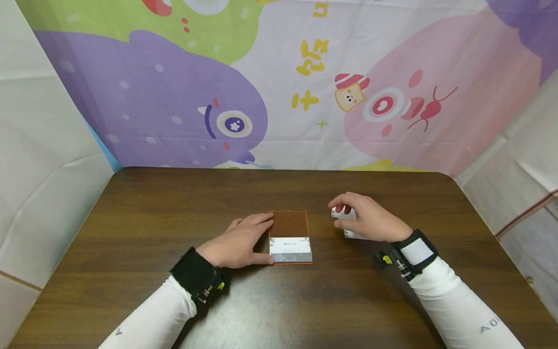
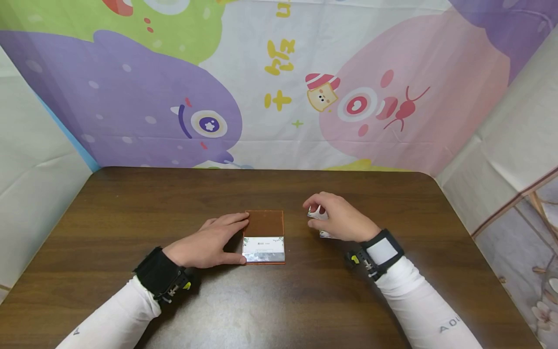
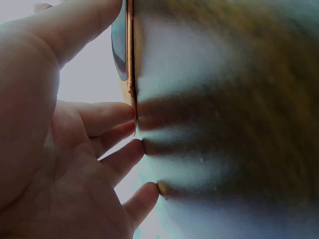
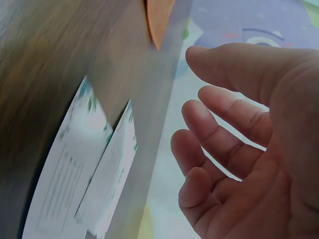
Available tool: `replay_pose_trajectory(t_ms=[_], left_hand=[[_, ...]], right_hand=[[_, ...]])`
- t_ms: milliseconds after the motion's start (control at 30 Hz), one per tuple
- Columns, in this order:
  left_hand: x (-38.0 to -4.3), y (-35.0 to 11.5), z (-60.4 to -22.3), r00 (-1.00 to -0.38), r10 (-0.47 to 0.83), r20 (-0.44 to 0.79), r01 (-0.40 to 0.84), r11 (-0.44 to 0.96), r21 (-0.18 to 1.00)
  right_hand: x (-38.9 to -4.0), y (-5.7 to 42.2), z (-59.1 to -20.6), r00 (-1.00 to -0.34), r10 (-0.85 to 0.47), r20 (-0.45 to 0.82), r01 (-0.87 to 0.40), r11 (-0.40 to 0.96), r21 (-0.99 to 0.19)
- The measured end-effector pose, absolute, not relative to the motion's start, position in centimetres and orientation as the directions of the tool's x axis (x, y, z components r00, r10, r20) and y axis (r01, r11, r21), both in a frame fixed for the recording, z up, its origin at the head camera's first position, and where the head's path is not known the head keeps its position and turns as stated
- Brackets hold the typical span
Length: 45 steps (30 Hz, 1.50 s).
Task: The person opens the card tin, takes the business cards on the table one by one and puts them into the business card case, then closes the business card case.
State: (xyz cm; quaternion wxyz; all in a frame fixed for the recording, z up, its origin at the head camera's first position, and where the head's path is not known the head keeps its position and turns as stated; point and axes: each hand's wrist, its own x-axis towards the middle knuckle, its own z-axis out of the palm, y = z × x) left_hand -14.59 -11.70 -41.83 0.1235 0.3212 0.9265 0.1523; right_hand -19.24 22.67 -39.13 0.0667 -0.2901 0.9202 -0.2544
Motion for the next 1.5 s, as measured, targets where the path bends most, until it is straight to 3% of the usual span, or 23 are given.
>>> replay_pose_trajectory(t_ms=[467, 1500], left_hand=[[-14.5, -11.8, -42.0, -0.763, 0.634, -0.128, 0.558, 0.746, 0.363], [-14.6, -11.7, -42.0, -0.765, 0.630, -0.131, 0.553, 0.748, 0.366]], right_hand=[[-20.7, 25.5, -40.2, -0.873, -0.487, 0.000, -0.430, 0.771, -0.470], [-21.6, 28.5, -42.0, -0.913, -0.399, -0.079, -0.345, 0.863, -0.369]])
